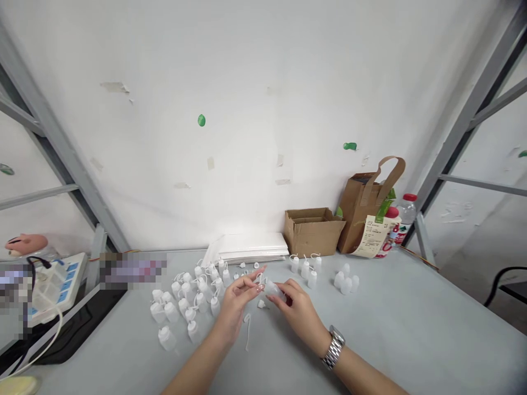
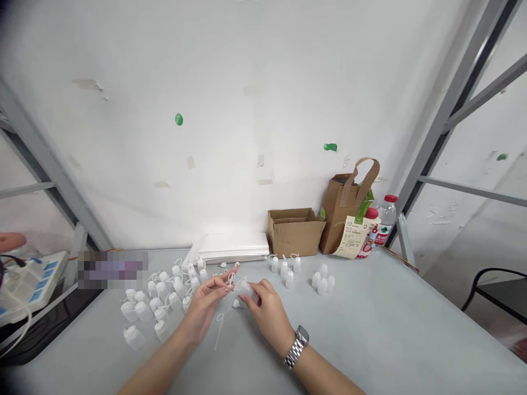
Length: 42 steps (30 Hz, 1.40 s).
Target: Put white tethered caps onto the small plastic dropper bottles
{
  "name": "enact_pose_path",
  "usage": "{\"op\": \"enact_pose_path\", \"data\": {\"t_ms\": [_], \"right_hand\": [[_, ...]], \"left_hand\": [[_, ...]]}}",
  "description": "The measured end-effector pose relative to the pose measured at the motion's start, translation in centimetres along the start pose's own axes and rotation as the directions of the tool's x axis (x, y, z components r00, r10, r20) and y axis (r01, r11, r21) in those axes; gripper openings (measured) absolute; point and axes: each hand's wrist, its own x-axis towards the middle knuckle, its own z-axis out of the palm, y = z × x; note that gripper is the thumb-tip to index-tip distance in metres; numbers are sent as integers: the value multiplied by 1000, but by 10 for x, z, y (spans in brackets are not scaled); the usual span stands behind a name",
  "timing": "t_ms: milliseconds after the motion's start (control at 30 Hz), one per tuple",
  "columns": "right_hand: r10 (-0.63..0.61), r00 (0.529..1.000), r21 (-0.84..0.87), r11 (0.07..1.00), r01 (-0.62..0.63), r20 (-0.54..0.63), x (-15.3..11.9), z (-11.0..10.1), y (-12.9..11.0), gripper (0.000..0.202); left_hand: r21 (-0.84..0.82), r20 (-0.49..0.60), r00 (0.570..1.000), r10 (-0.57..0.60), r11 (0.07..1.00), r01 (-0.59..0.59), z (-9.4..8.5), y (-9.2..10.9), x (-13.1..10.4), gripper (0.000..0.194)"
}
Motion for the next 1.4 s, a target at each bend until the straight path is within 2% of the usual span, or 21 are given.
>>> {"op": "enact_pose_path", "data": {"t_ms": [167, 267, 467, 700, 1033, 1233, 1400], "right_hand": [[3, 1000, 1, 1000, -3, 6, -1, 0, -5, 8], [3, 1000, 10, 1000, -3, 10, -1, 0, -4, 8], [-12, 1000, 12, 1000, 11, 20, -2, 2, 0, 8], [-35, 999, 18, 999, 35, 17, -3, 1, 2, 14], [-41, 997, 13, 999, 40, 58, -4, -1, -1, 17], [-44, 997, 14, 999, 43, 59, -6, 1, -3, 16], [-39, 999, 0, 999, 39, 35, -6, 1, -4, 15]], "left_hand": [[-123, 106, 992, -69, 989, 82, -5, -6, 4, 15], [-140, 144, 982, -123, 980, 143, -6, -10, 5, 14], [-85, 163, 964, -209, 971, 225, -5, -12, 4, 15], [-57, 114, 950, -291, 953, 298, -7, -9, 5, 16], [19, 80, 962, -262, 965, 262, -6, -11, 4, 20], [167, -36, 992, -120, 978, 124, -2, -14, 6, 29], [204, -3, 998, -57, 977, 56, 1, -12, 6, 34]]}}
